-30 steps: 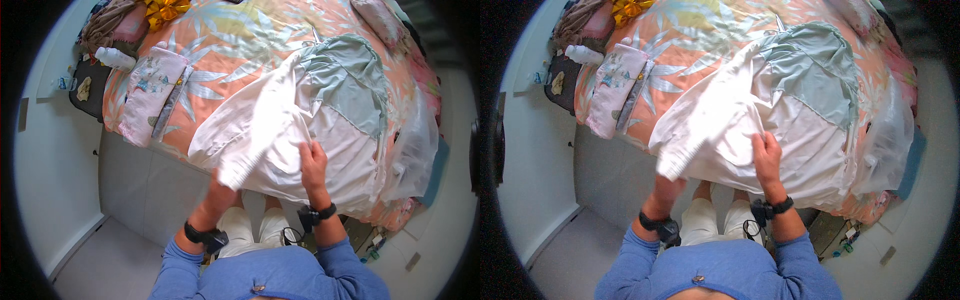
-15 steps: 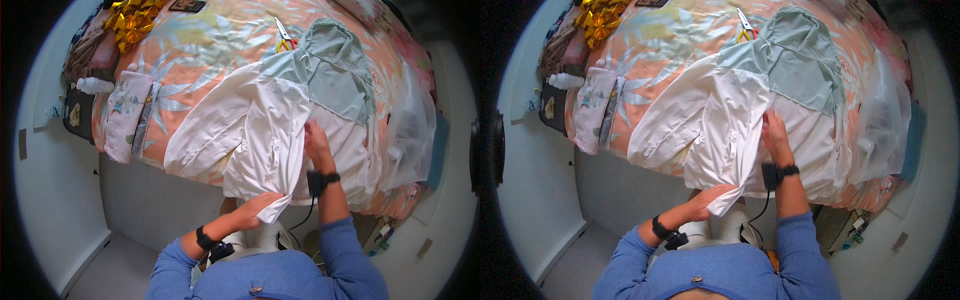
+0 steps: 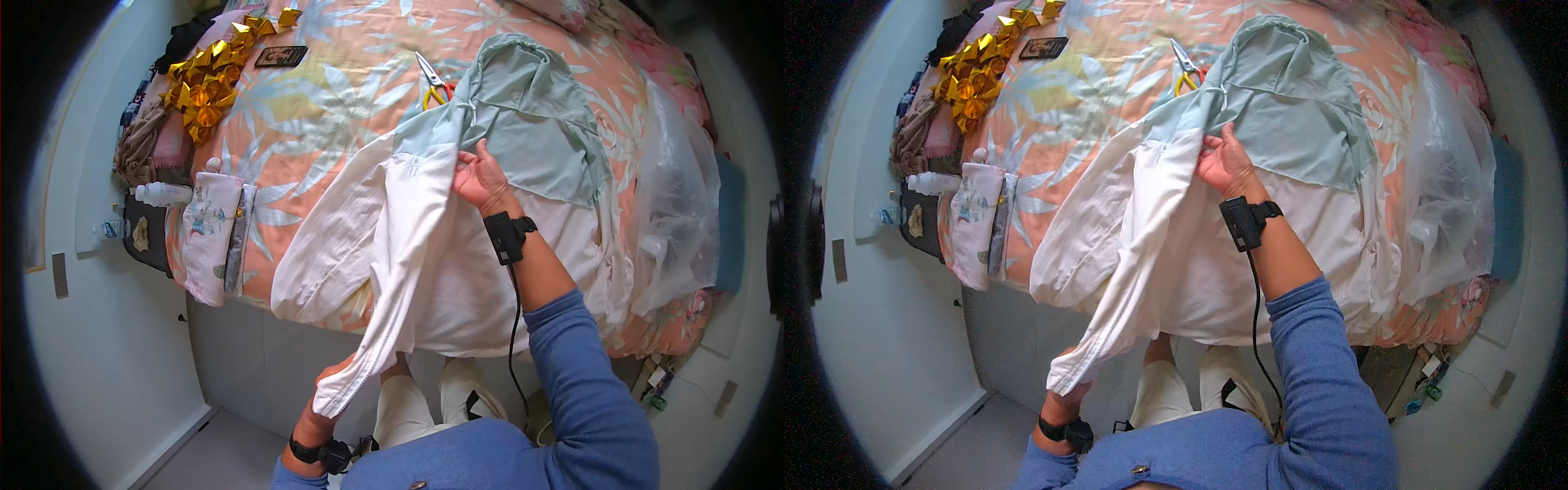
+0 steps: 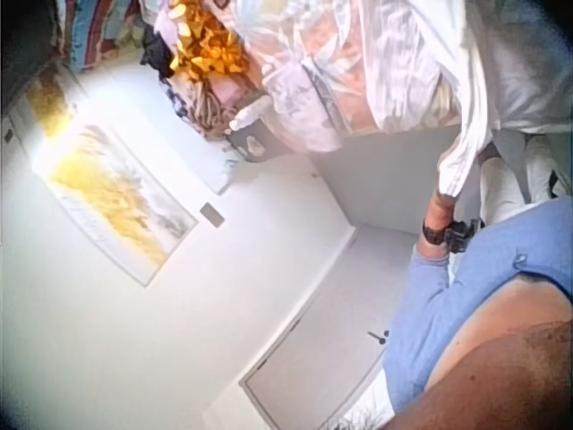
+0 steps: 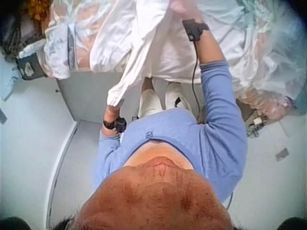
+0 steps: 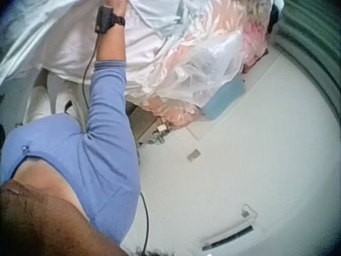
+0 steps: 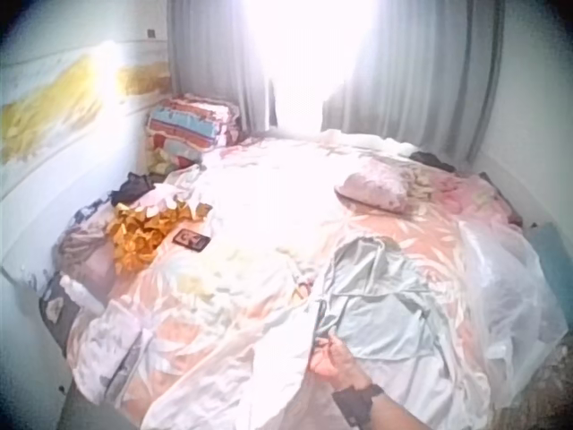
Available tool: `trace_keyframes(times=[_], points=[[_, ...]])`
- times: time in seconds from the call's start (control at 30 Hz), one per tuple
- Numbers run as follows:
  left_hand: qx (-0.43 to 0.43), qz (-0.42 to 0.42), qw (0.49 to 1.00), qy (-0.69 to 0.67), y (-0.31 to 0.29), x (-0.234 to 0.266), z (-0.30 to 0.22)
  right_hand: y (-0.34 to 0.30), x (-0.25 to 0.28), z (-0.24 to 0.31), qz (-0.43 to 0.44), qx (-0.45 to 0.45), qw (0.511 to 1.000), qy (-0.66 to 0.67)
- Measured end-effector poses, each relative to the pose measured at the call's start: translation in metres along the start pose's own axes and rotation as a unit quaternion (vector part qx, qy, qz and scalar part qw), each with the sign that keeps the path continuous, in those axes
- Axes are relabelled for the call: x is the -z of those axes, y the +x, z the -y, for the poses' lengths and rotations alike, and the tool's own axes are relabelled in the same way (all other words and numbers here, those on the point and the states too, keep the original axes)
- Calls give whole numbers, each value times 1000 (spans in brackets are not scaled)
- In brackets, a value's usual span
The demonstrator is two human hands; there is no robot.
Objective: Folding various items of clothing on a bed.
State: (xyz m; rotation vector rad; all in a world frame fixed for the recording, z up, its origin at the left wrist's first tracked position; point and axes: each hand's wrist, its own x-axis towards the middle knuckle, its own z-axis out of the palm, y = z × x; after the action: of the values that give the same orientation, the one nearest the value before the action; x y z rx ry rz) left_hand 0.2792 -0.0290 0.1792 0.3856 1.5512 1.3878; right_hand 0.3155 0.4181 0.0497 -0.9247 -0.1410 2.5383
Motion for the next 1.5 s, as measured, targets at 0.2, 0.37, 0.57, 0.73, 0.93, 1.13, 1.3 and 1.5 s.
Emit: trace_keyframes(times=[0.2, 0.37, 0.57, 0.73, 0.93, 1.13, 1.3, 1.5], points=[[-141, -7, 971, 190, -16, 26, 21, 24, 1, -15, 64, -19, 995, 78], [-28, -33, 998, 39, -10, 14, 10, 53, 2, -8, -3, 54, 991, 124], [-144, 164, 970, 112, 27, -26, -25, 39, -6, 70, 89, 123, 984, -94], [-286, 284, 810, 426, 57, -91, 16, 6, 37, 156, -82, 480, 649, -584], [-213, 319, 777, 499, 77, -132, 72, 19, 131, 142, -279, 274, 736, -552], [-229, -57, 789, 568, 122, -34, 39, -50, 122, 81, -265, 391, 494, -730], [-70, -214, 748, 624, 174, 54, 35, -116, 92, -29, -43, 441, 383, -810], [-17, -180, 818, 546, 195, 116, 61, -94, 46, -61, 21, 376, 332, -865]])
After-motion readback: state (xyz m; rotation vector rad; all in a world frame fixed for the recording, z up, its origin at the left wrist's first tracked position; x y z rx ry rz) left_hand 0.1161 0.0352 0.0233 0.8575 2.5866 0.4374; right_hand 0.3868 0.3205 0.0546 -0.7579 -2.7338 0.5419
